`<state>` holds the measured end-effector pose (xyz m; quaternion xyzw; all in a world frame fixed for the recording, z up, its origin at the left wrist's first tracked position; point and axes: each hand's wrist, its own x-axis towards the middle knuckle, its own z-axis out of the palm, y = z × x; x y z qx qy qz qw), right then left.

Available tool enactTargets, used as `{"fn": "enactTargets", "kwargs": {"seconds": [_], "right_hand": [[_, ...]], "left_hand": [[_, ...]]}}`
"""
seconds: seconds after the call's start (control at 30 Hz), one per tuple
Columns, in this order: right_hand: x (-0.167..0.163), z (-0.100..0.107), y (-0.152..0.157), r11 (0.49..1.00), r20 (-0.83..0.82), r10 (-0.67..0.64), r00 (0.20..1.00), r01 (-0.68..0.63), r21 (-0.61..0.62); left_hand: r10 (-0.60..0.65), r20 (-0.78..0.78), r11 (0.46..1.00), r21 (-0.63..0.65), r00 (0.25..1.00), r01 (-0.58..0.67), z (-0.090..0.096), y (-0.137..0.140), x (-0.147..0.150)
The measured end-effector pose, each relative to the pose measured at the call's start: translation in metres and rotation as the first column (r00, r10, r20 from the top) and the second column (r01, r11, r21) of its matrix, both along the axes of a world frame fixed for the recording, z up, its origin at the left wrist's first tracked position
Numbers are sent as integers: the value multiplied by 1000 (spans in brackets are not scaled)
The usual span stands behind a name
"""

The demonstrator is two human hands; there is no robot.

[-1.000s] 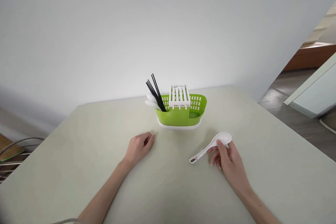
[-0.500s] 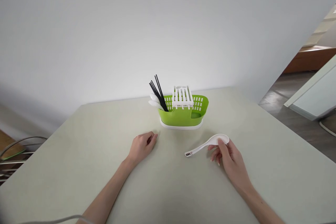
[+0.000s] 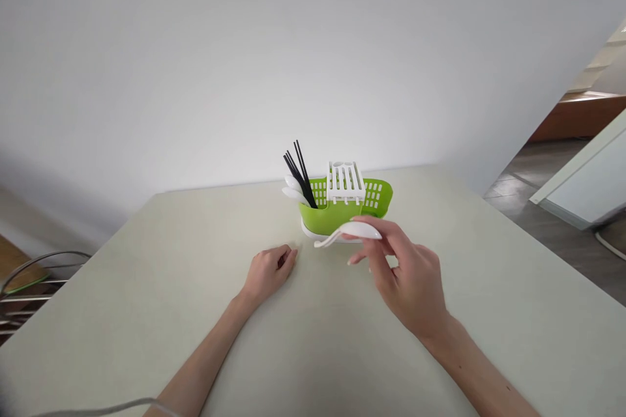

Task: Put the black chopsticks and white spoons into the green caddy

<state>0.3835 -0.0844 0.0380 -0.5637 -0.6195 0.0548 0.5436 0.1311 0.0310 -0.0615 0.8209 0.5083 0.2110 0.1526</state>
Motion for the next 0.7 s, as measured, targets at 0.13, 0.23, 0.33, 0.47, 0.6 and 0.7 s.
{"fn": "enactTargets", "kwargs": {"seconds": [0.13, 0.23, 0.33, 0.47, 0.6, 0.7], "right_hand": [[-10, 19, 29, 976, 161, -66, 985, 30, 217], [-13, 23, 54, 964, 256, -99, 962, 29, 266], [-15, 20, 73, 963, 306, -159, 939, 80, 256], [-20, 19, 84, 963, 340, -211, 917, 135, 234], [-22, 22, 85, 948, 315, -236, 919, 145, 285], [-19, 22, 85, 940, 328, -244, 913, 140, 310]], "left_hand": [[3, 12, 1000, 2, 1000, -3, 0, 0, -1], [0, 12, 1000, -4, 1000, 0, 0, 0, -1], [-2, 16, 1000, -10, 1000, 3, -1, 0, 0], [-4, 27, 1000, -6, 1000, 4, -3, 0, 0], [-5, 24, 1000, 0, 1000, 5, -4, 0, 0], [-6, 16, 1000, 7, 1000, 5, -4, 0, 0]]}}
